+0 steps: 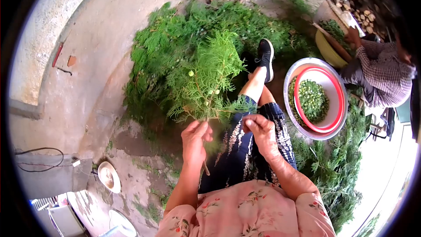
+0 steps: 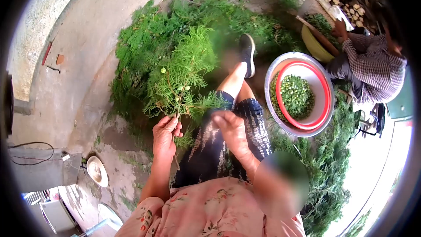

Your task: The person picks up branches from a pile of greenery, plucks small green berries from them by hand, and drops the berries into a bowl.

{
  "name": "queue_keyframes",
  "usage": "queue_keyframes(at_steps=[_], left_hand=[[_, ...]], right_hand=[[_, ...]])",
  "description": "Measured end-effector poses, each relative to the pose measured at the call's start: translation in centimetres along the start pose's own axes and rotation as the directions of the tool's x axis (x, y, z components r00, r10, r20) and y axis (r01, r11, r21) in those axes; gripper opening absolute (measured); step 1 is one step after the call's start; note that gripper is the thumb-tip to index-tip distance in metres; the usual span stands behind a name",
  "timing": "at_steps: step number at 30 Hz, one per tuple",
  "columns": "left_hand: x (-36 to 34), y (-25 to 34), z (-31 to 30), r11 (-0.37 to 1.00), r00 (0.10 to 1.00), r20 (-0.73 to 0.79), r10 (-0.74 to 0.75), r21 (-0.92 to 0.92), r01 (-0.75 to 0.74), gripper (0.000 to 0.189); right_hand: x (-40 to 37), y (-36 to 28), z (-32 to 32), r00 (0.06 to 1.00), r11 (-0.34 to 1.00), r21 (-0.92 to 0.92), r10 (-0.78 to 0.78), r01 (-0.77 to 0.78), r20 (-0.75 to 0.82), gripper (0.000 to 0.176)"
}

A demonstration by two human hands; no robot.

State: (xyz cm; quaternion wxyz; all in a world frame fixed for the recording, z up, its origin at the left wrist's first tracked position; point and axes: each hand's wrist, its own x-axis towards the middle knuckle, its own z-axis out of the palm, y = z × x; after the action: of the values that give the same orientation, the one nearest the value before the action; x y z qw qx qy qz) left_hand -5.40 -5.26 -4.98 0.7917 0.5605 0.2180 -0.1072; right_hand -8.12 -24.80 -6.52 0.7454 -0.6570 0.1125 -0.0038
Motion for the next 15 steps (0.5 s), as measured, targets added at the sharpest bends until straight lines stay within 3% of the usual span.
queue_keyframes(at_steps=[2,4,5,6,8,9,10,11,13,15], left_hand=[[-2.0,0.2,1.1,0.999,0.995,0.101,0.021,0.035,-0.025,0.013],[-4.4,0.5,2.8,1.000,0.989,0.145,0.009,0.018,-0.012,0.013],[-5.3,0.4,3.3,1.000,0.985,0.174,0.008,0.025,-0.013,0.014],[-6.1,0.1,3.7,0.999,0.980,0.200,0.006,0.033,-0.013,0.014],[-7.4,-0.2,4.2,0.998,0.969,0.246,-0.008,0.055,-0.006,0.015],[-7.9,-0.4,4.4,0.998,0.963,0.268,-0.017,0.066,-0.001,0.015],[-8.4,-0.6,4.6,0.997,0.958,0.287,-0.025,0.076,0.004,0.015],[-8.6,-0.8,4.5,0.993,0.947,0.318,-0.054,0.113,0.018,0.014],[-9.5,-0.8,5.0,0.992,0.929,0.363,-0.076,0.119,0.035,0.014],[-10.1,-1.0,5.3,0.990,0.907,0.406,-0.110,0.125,0.064,0.015]], right_hand=[[0.3,-1.6,0.2,0.992,0.989,0.106,-0.090,0.100,-0.093,0.013],[0.6,-2.3,-0.6,0.973,0.983,0.037,-0.172,0.179,-0.153,0.015],[0.7,-2.9,-1.1,0.951,0.964,-0.089,-0.262,0.250,-0.166,0.016],[1.0,-2.9,-1.3,0.863,0.879,-0.146,-0.474,0.453,-0.176,0.015],[1.0,-2.6,-2.6,0.756,0.771,-0.316,-0.624,0.553,-0.198,0.022],[0.0,-3.6,-3.4,0.814,0.802,-0.405,-0.547,0.440,-0.198,0.025],[-0.2,-3.3,-4.1,0.862,0.856,-0.317,-0.476,0.408,-0.174,0.029],[-0.5,-3.2,-4.8,0.900,0.849,-0.393,-0.423,0.353,-0.106,0.031],[-1.2,-2.7,-5.4,0.909,0.839,-0.403,-0.415,0.366,-0.038,0.033],[-2.0,-2.5,-5.4,0.913,0.888,-0.307,-0.391,0.342,-0.113,0.028]])
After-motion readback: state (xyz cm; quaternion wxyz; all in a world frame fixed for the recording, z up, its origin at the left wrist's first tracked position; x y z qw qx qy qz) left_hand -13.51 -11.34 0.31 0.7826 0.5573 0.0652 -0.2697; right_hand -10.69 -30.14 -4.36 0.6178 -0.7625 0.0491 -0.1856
